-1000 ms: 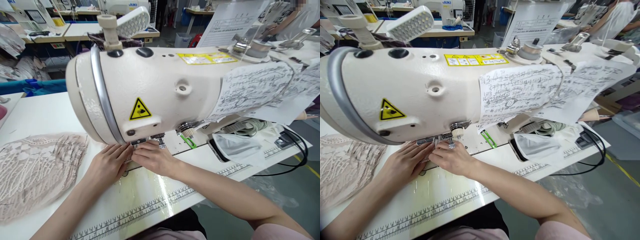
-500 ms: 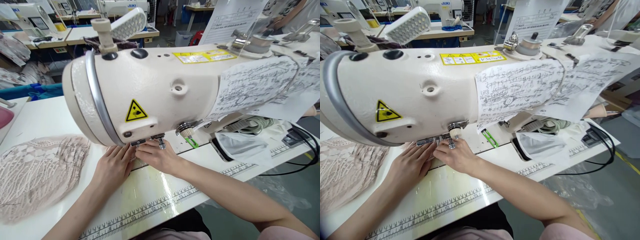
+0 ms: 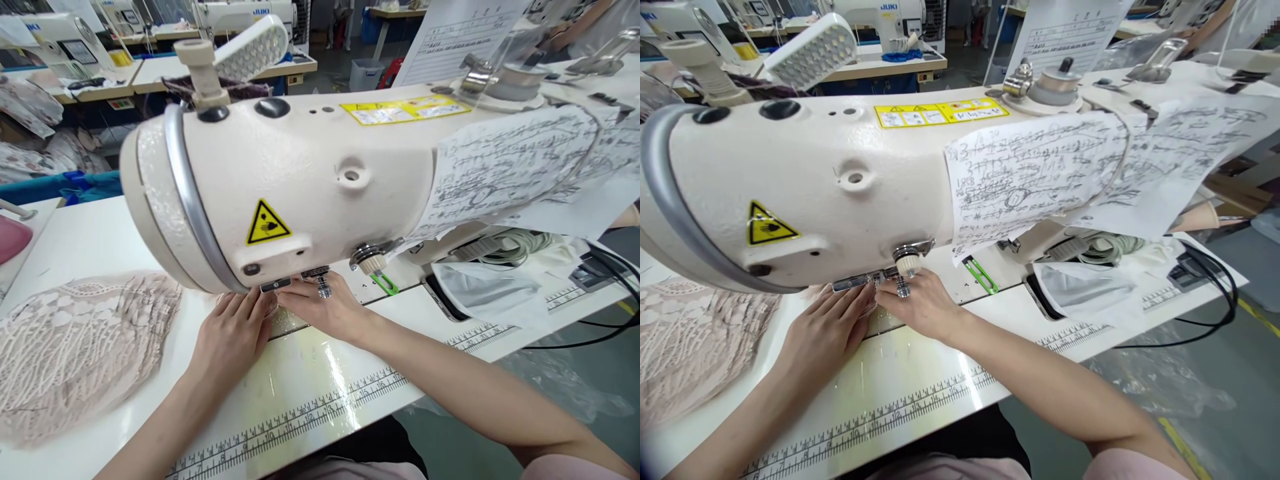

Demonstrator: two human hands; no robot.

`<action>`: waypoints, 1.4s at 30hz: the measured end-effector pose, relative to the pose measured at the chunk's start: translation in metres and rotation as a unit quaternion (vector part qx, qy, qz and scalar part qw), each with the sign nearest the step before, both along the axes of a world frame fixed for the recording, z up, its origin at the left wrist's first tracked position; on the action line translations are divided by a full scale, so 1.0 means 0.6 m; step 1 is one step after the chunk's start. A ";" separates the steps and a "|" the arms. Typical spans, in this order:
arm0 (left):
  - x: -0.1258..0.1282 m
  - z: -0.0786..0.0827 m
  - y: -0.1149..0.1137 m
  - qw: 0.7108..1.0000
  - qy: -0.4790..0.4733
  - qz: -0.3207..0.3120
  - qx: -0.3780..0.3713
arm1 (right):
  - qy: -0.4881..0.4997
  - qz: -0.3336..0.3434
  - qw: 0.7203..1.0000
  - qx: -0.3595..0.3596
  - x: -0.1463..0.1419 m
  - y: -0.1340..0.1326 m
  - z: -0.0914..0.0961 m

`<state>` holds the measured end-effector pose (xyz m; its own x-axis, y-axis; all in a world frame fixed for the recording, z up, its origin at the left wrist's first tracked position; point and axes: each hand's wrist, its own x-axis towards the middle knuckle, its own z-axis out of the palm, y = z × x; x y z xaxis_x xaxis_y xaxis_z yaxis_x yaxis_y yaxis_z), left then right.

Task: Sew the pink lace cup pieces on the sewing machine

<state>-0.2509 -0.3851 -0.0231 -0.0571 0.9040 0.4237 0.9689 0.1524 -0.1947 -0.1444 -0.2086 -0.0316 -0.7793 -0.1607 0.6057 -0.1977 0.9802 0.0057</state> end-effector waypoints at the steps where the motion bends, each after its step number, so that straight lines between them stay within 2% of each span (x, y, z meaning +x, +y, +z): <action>1: 0.001 -0.001 0.000 1.000 0.001 0.003 0.001 | 0.002 0.002 1.000 -0.006 0.000 0.001 0.000; 6: 0.002 -0.004 0.001 1.000 0.005 0.002 0.011 | 0.008 -0.011 1.000 -0.028 0.000 0.004 -0.001; 11: 0.002 -0.008 0.000 1.000 0.008 0.010 0.015 | -0.029 -0.033 0.999 -0.027 0.002 0.004 0.006; 18: 0.002 -0.006 0.005 1.000 0.014 0.022 0.010 | -0.040 -0.049 0.995 -0.074 -0.004 0.006 0.001; 24: -0.001 -0.001 -0.003 0.999 0.029 -0.044 0.014 | -0.044 -0.020 0.997 -0.068 0.003 0.009 -0.005; 27: -0.003 -0.001 -0.008 0.998 0.014 -0.061 0.006 | -0.015 -0.018 0.997 -0.078 0.009 0.004 -0.009; 33: -0.006 -0.001 -0.009 0.999 0.008 -0.048 0.024 | -0.021 -0.012 0.995 -0.098 0.013 -0.007 -0.015; 42: -0.008 0.002 -0.005 0.999 -0.005 -0.026 0.027 | -0.100 -0.062 0.990 -0.081 0.016 -0.019 -0.021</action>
<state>-0.2559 -0.3882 -0.0219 -0.0142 0.8816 0.4717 0.9776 0.1113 -0.1786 -0.1351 -0.2201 -0.0440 -0.8937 0.0313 0.4477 -0.0564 0.9818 -0.1813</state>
